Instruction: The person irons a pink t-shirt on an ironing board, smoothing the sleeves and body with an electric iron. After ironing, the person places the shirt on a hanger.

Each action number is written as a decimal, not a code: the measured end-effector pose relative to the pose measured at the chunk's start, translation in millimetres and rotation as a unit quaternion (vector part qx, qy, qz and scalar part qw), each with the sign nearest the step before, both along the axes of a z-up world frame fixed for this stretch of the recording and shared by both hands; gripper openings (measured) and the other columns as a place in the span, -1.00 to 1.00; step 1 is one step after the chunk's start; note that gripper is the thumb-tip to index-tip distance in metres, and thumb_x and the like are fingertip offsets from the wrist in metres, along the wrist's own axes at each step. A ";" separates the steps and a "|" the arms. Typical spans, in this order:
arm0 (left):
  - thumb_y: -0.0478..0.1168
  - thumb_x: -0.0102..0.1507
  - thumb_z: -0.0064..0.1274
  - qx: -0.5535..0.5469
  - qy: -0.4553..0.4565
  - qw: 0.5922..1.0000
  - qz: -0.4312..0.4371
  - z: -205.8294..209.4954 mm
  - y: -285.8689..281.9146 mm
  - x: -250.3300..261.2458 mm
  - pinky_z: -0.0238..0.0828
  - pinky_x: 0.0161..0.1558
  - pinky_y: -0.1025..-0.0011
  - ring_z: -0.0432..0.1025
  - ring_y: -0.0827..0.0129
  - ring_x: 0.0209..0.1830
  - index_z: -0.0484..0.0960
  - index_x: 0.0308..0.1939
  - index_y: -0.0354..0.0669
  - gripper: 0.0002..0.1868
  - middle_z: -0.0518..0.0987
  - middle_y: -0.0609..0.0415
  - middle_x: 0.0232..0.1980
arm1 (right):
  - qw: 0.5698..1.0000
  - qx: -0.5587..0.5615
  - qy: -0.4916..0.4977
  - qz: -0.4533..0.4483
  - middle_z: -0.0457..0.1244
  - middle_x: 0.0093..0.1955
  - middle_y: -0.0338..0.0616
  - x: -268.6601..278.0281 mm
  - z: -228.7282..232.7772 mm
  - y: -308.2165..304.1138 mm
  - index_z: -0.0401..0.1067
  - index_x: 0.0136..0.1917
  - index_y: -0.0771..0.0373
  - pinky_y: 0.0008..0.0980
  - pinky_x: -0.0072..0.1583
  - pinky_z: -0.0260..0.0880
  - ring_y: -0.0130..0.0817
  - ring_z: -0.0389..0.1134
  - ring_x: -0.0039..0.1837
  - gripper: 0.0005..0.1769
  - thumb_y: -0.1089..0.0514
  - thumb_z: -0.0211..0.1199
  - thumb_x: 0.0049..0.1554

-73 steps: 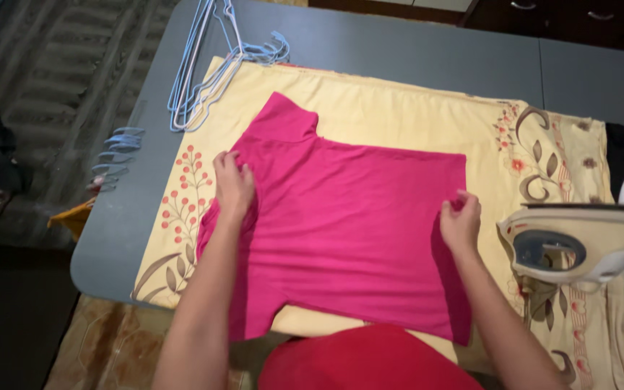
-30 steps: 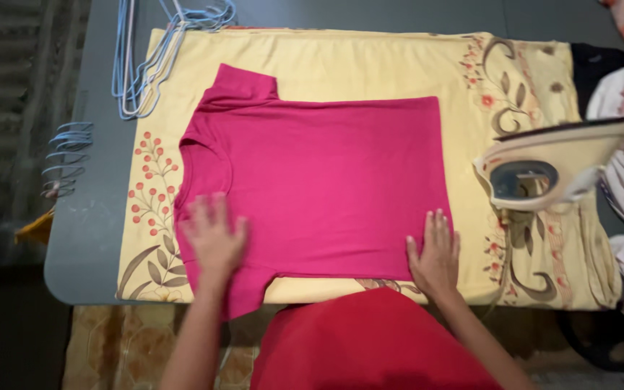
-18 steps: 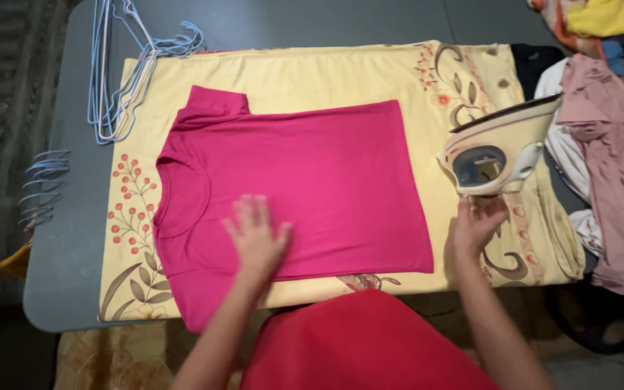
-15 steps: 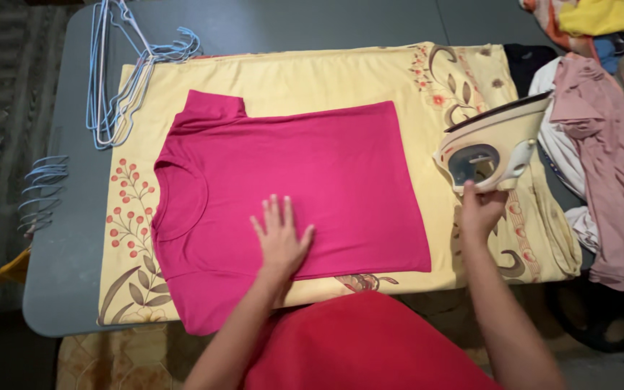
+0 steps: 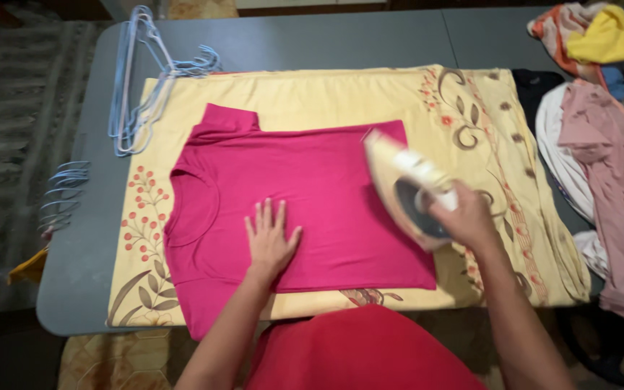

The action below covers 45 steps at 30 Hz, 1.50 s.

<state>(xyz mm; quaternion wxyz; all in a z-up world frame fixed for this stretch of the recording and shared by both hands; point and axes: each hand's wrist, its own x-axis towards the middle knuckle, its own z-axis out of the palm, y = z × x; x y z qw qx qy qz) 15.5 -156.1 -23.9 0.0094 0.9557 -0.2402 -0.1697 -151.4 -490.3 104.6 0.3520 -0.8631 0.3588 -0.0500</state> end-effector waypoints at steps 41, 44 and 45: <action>-0.20 0.29 0.20 -0.572 -0.082 0.613 0.539 -81.8 205.3 -88.3 0.35 -0.43 0.56 0.45 0.62 -0.49 0.59 -0.23 -0.30 -0.79 0.67 0.09 -0.42 | 0.779 -0.210 0.020 0.590 0.40 -0.20 0.13 190.1 -28.1 311.7 0.39 0.01 0.22 0.09 -0.06 0.42 0.13 0.45 -0.10 -0.63 0.02 0.37 0.00; -0.19 0.29 0.18 -0.582 -0.066 0.620 0.522 -86.6 213.1 -82.6 0.39 -0.41 0.54 0.48 0.61 -0.48 0.58 -0.23 -0.31 -0.79 0.68 0.10 -0.41 | 0.777 -0.219 -0.020 0.589 0.41 -0.18 0.11 211.4 -37.8 349.9 0.42 0.00 0.22 0.06 -0.05 0.45 0.10 0.47 -0.09 -0.76 0.13 0.29 0.07; -0.17 0.30 0.18 -0.583 -0.054 0.623 0.518 -85.9 216.2 -81.0 0.39 -0.41 0.50 0.48 0.58 -0.48 0.59 -0.23 -0.33 -0.77 0.67 0.08 -0.41 | 0.779 -0.211 -0.014 0.591 0.41 -0.17 0.11 214.7 -37.9 353.5 0.43 0.00 0.22 0.05 -0.04 0.44 0.10 0.47 -0.08 -0.75 0.12 0.30 0.06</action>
